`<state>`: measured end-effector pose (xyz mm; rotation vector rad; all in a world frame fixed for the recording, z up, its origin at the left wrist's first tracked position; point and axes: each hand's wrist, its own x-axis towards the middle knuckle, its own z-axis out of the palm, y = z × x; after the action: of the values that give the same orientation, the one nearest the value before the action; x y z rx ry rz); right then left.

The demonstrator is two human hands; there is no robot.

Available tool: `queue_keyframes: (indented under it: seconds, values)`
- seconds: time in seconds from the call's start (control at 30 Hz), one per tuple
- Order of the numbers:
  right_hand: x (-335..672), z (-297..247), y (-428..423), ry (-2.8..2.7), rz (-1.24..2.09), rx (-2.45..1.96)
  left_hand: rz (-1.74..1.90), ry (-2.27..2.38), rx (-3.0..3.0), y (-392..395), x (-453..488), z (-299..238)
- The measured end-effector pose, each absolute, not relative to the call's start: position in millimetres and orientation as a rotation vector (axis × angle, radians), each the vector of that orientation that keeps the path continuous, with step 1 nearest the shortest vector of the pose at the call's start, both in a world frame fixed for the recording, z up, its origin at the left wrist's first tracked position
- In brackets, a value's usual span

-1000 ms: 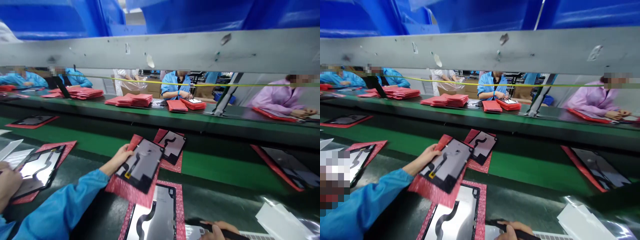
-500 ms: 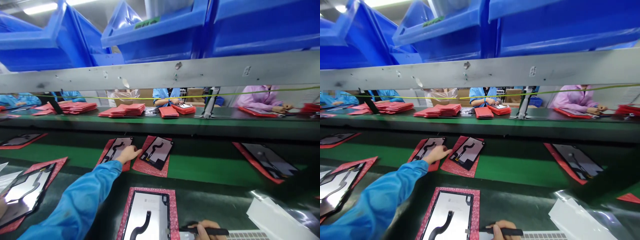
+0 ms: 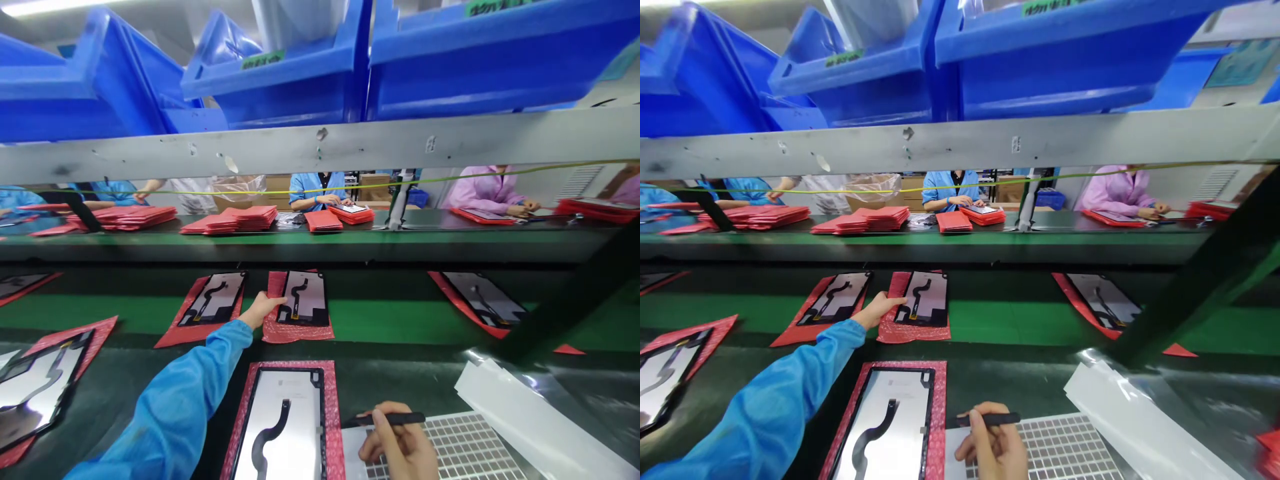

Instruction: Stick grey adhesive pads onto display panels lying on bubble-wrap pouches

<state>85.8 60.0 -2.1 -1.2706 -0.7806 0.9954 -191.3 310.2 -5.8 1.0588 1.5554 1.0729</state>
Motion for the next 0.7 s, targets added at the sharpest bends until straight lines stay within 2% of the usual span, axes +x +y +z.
queue_keyframes:
  seconds: [0.23,0.43,0.53,0.7]
  values:
    - [93.4,8.2,57.4,-0.831,0.975,-1.216,1.151,1.369,0.893,275.8,-184.3,35.7]
    - [115.3,9.6,62.6,-0.839,0.983,-1.192,1.155,1.288,0.834,165.4,-210.6,76.2]
    - [125.3,10.9,67.3,-0.872,0.995,-1.203,1.102,1.304,0.76,94.1,-209.9,71.0]
    - [133.1,19.2,68.3,-0.99,0.977,-1.314,1.09,1.519,0.678,13.6,-192.4,30.3]
